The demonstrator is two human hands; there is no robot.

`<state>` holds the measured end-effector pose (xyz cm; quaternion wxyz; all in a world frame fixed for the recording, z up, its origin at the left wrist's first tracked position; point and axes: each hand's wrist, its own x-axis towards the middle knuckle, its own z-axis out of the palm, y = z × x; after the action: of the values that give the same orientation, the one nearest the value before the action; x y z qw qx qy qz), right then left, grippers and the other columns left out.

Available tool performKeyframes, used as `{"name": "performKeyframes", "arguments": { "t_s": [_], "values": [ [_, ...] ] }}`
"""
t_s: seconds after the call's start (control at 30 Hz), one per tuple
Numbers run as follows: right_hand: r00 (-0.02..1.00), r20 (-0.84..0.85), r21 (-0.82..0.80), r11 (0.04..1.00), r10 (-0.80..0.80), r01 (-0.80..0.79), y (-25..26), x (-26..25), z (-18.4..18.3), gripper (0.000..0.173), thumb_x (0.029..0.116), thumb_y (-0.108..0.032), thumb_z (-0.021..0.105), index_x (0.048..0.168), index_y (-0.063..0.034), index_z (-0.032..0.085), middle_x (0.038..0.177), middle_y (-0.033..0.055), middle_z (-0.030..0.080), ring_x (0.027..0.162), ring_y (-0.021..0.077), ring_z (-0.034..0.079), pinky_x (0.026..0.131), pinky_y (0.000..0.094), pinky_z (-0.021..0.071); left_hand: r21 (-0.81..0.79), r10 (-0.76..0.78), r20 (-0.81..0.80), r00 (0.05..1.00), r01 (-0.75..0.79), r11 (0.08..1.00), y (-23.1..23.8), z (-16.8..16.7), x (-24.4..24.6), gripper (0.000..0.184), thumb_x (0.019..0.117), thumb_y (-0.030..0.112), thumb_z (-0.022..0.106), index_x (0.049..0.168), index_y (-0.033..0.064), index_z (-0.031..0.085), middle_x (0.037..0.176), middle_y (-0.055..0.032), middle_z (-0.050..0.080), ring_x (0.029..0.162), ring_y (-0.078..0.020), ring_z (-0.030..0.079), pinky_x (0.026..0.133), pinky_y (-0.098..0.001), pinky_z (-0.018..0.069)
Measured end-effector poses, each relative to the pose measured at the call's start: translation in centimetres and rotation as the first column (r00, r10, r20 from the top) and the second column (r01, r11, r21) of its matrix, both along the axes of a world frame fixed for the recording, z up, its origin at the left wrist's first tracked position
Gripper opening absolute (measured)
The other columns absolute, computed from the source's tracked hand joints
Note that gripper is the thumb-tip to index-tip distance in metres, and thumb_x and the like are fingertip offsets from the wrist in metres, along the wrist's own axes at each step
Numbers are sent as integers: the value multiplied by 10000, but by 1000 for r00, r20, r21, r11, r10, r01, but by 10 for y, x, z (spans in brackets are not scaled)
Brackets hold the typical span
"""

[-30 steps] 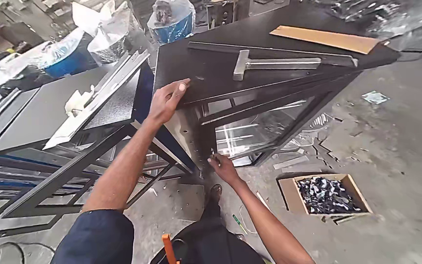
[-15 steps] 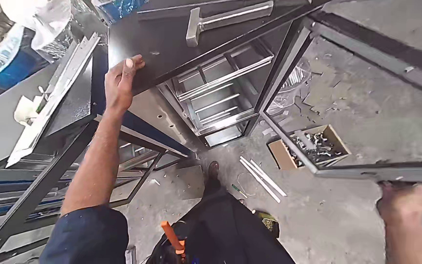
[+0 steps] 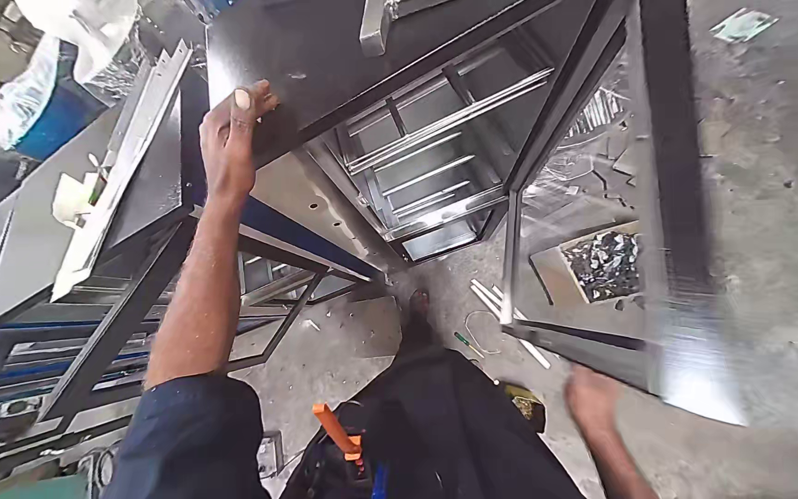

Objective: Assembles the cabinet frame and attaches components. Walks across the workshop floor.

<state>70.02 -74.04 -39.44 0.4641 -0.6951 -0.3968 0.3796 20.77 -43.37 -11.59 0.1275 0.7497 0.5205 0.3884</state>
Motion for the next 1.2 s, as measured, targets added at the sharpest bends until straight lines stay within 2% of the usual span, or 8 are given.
{"name": "performKeyframes", "arguments": {
  "t_s": [0.1, 0.23, 0.37, 0.53, 0.7, 0.9, 1.07, 1.2],
  "values": [
    [854, 138, 122, 847, 501, -517, 63, -76, -20, 397, 1058, -333, 490, 1113, -3, 705, 1125, 141, 688, 1117, 204, 638, 993, 416, 520, -6, -8, -2, 1000, 8, 1000, -1, 0, -2, 739, 1077, 577, 239, 1368, 7, 608, 1307, -100, 699, 1241, -171, 651, 1117, -402, 494],
    [580, 295, 1, 607, 759, -794, 175, -167, -10, 404, 1081, -389, 467, 1158, -85, 722, 1164, 121, 716, 1146, 273, 661, 1035, 486, 499, -6, -33, 3, 999, 33, 999, -1, 0, -4, 780, 1064, 621, 239, 1366, 5, 611, 1306, -96, 700, 1251, -174, 646, 1127, -402, 488],
    [588, 368, 47, 617, 720, -786, 250, -232, 1, 319, 1067, -350, 532, 1110, -103, 729, 1028, 137, 723, 968, 327, 706, 852, 589, 565, -14, -56, 21, 998, 56, 998, -2, 1, -6, 821, 1050, 658, 238, 1366, -7, 602, 1313, -99, 695, 1250, -179, 646, 1131, -403, 485],
    [585, 339, -154, 657, 737, -738, 309, -265, 21, 344, 1048, -482, 507, 1163, -238, 720, 1004, 113, 746, 932, 369, 715, 732, 664, 531, -27, -44, 17, 999, 45, 999, -1, 2, -7, 834, 1041, 672, 230, 1381, 5, 597, 1321, -86, 695, 1251, -182, 647, 1124, -410, 492],
    [600, 335, -170, 673, 726, -720, 307, -265, 14, 376, 1056, -503, 472, 1181, -256, 725, 1038, 88, 752, 980, 335, 715, 776, 640, 537, -21, -70, 51, 996, 71, 997, -3, 2, -6, 796, 1065, 616, 232, 1383, -23, 584, 1329, -106, 687, 1258, -198, 644, 1131, -416, 492],
    [690, 243, -20, 714, 682, -700, 295, -268, -4, 373, 1060, -443, 511, 1278, -212, 708, 1084, 88, 755, 1003, 293, 722, 880, 598, 555, -17, -62, 26, 998, 62, 998, -3, 1, -7, 833, 1046, 660, 230, 1385, -12, 585, 1302, -86, 704, 1240, -177, 654, 1112, -413, 507],
    [668, 280, -45, 704, 690, -709, 295, -268, 0, 381, 1063, -454, 499, 1301, -234, 700, 1090, 78, 759, 1007, 288, 724, 888, 586, 555, -11, -72, 39, 997, 72, 997, -2, 1, -8, 847, 1044, 668, 240, 1377, -28, 589, 1314, -104, 695, 1251, -199, 649, 1125, -421, 500],
    [656, 320, -27, 699, 683, -715, 288, -261, 2, 344, 1058, -426, 524, 1172, -187, 744, 990, 101, 755, 942, 311, 723, 837, 604, 553, -1, -95, 65, 993, 95, 995, -2, 1, -9, 839, 1049, 659, 259, 1376, -43, 583, 1321, -123, 688, 1253, -217, 649, 1127, -428, 500]
  ]
}}
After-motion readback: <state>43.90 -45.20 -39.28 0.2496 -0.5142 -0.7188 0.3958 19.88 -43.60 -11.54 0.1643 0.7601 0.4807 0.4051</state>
